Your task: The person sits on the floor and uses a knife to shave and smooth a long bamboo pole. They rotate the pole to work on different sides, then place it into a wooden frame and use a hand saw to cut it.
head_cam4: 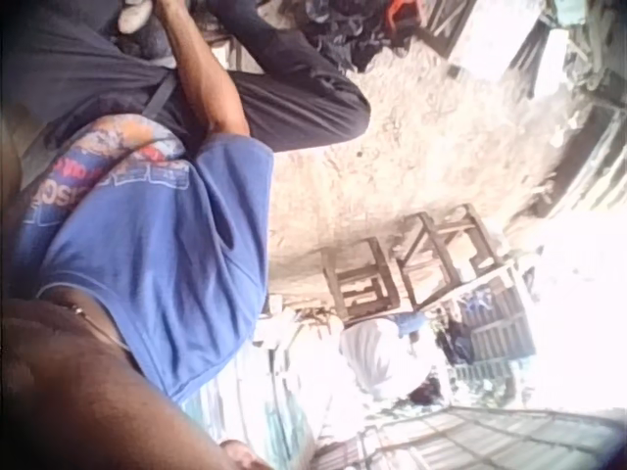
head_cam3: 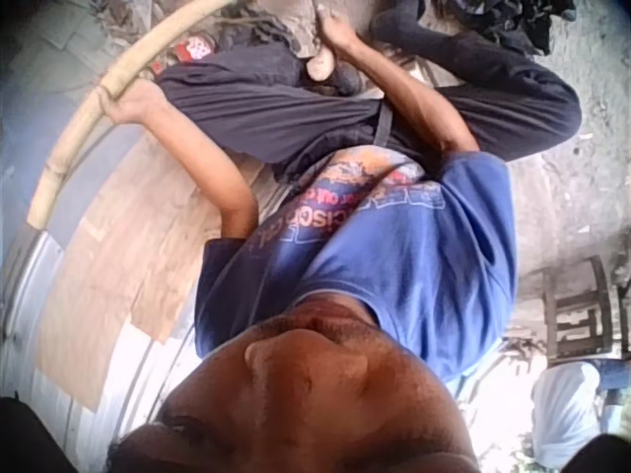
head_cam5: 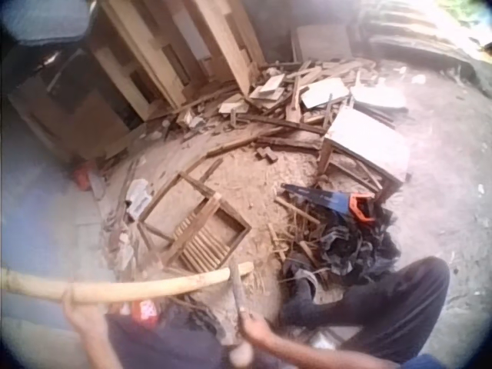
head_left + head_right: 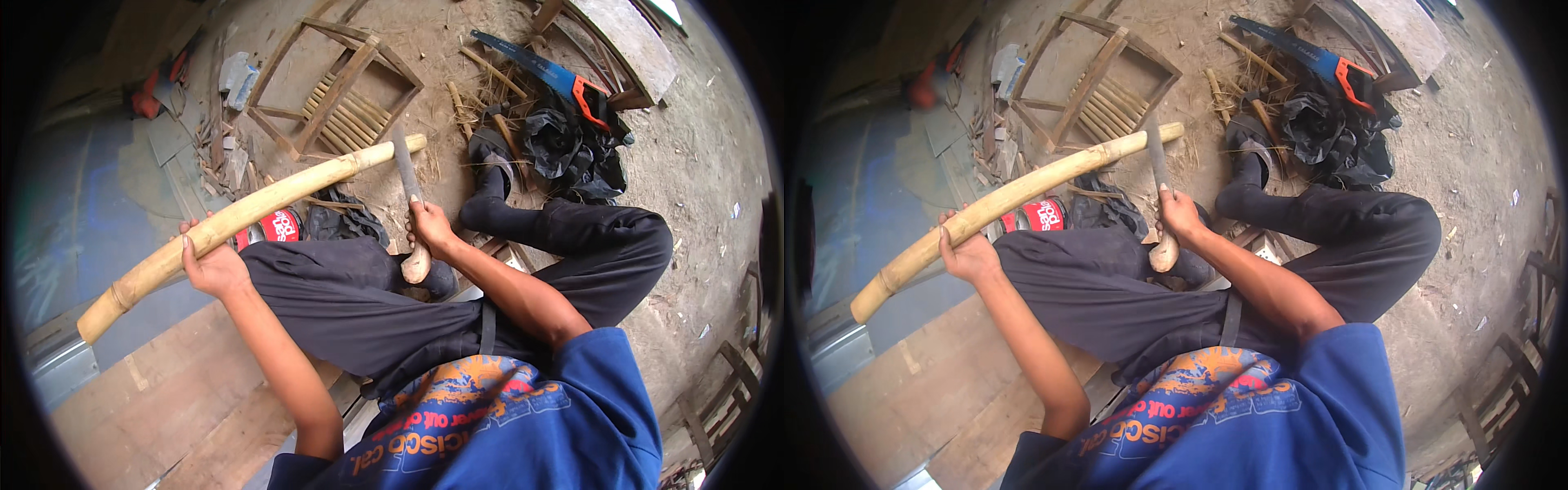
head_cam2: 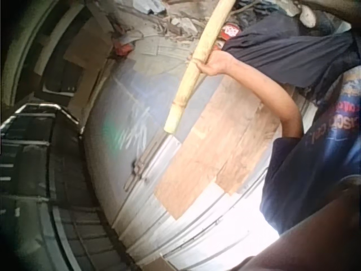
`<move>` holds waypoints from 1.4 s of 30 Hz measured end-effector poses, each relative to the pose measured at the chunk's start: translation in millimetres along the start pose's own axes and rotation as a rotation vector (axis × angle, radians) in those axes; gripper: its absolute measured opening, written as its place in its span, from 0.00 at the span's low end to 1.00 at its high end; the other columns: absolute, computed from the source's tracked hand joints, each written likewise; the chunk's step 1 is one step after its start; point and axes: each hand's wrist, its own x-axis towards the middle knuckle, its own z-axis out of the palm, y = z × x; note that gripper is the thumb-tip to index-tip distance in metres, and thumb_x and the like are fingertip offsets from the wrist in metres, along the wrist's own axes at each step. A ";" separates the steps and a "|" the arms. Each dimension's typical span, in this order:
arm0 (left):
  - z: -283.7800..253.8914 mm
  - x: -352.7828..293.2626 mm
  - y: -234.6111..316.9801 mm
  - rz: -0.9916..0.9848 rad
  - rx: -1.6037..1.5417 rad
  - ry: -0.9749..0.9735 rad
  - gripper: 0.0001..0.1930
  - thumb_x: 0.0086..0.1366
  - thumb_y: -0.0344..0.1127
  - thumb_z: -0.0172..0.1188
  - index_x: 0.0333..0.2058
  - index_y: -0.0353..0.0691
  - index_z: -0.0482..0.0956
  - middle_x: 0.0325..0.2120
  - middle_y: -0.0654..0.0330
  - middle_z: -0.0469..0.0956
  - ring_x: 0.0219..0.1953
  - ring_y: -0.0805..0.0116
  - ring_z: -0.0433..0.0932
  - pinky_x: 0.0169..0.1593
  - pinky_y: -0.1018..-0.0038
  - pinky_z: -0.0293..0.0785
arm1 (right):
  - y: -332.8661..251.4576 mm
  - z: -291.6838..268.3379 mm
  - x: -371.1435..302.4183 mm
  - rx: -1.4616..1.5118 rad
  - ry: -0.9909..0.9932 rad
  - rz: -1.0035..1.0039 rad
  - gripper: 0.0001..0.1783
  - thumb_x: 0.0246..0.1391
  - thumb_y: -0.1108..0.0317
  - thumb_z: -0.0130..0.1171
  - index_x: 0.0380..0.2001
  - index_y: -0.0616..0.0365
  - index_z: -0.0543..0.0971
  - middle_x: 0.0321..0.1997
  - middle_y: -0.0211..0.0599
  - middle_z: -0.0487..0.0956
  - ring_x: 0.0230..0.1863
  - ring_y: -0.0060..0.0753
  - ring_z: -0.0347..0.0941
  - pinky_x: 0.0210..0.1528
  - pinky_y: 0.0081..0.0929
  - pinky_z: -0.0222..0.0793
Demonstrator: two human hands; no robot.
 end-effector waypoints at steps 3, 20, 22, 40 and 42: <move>-14.0 2.8 -0.1 -0.011 -0.007 0.017 0.12 0.64 0.31 0.57 0.45 0.46 0.68 0.41 0.61 0.74 0.47 0.67 0.73 0.60 0.51 0.69 | 0.2 11.2 -27.5 -0.071 -0.118 0.038 0.20 0.68 0.49 0.47 0.33 0.55 0.68 0.20 0.30 0.69 0.13 0.25 0.63 0.14 0.29 0.64; -0.3 5.8 -2.0 -0.027 -0.082 -0.130 0.15 0.50 0.31 0.56 0.38 0.47 0.69 0.34 0.65 0.70 0.48 0.64 0.69 0.61 0.55 0.64 | -21.0 -15.0 15.5 -0.114 -0.060 0.004 0.20 0.68 0.49 0.48 0.32 0.55 0.67 0.20 0.30 0.68 0.12 0.24 0.62 0.13 0.27 0.63; -5.1 6.4 -0.9 -0.004 -0.079 -0.134 0.16 0.47 0.31 0.56 0.38 0.46 0.69 0.36 0.64 0.70 0.49 0.64 0.69 0.61 0.55 0.63 | -17.3 -14.9 14.7 -0.013 -0.088 0.062 0.18 0.68 0.50 0.48 0.33 0.54 0.67 0.20 0.29 0.68 0.12 0.24 0.62 0.13 0.26 0.63; -1.9 5.4 -0.8 -0.052 -0.087 -0.093 0.17 0.42 0.30 0.55 0.36 0.46 0.69 0.35 0.63 0.68 0.45 0.63 0.69 0.59 0.58 0.65 | -9.7 -9.7 0.7 -0.076 -0.324 -0.013 0.20 0.68 0.49 0.48 0.33 0.56 0.70 0.20 0.29 0.70 0.13 0.23 0.63 0.14 0.25 0.64; -0.9 6.8 -1.6 -0.044 -0.088 -0.088 0.17 0.42 0.29 0.55 0.36 0.45 0.68 0.34 0.63 0.68 0.44 0.62 0.69 0.58 0.58 0.66 | -7.9 -16.9 14.9 0.109 -0.139 0.075 0.17 0.69 0.52 0.45 0.34 0.55 0.68 0.21 0.30 0.69 0.15 0.24 0.65 0.14 0.27 0.65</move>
